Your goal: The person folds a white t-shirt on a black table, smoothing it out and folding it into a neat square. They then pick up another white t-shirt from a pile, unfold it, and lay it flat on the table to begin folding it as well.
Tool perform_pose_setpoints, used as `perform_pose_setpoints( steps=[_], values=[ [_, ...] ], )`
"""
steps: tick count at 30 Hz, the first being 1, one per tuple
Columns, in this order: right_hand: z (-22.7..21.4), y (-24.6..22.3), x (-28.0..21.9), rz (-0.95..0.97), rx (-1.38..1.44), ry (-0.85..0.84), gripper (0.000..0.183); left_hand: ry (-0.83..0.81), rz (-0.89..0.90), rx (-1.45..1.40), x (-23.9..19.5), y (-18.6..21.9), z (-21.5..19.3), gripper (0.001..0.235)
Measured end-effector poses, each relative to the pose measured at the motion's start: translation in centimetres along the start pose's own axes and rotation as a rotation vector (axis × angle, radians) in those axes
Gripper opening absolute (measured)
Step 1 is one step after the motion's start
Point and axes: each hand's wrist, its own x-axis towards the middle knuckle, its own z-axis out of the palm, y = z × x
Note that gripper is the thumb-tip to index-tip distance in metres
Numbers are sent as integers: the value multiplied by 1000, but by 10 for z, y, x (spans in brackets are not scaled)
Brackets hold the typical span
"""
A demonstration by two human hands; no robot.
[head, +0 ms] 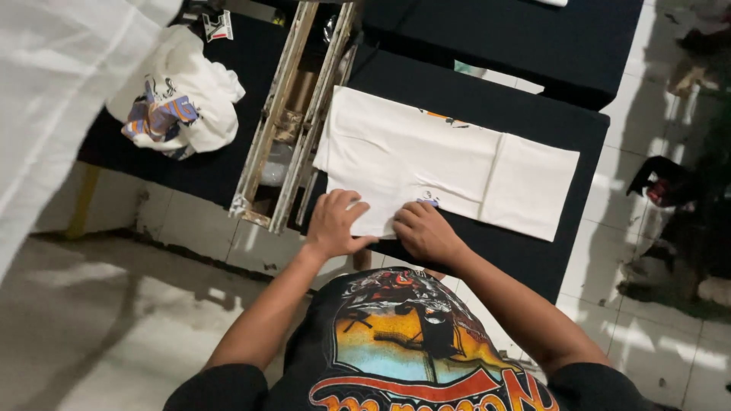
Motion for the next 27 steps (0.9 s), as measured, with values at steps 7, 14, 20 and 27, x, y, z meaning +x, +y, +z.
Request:
perform_pose_setpoints(
  steps=[7, 14, 20, 27],
  values=[
    [-23, -17, 13, 397, 416, 152, 7, -35, 50, 28, 18, -6, 12, 57],
    [-24, -27, 19, 726, 570, 192, 18, -58, 109, 2, 2, -28, 35, 37],
    [-17, -36, 19, 640, 433, 65, 17, -69, 91, -110, -9, -45, 25, 20],
    [-24, -35, 26, 402, 233, 74, 15, -167, 124, -112, -3, -50, 2, 23]
  ],
)
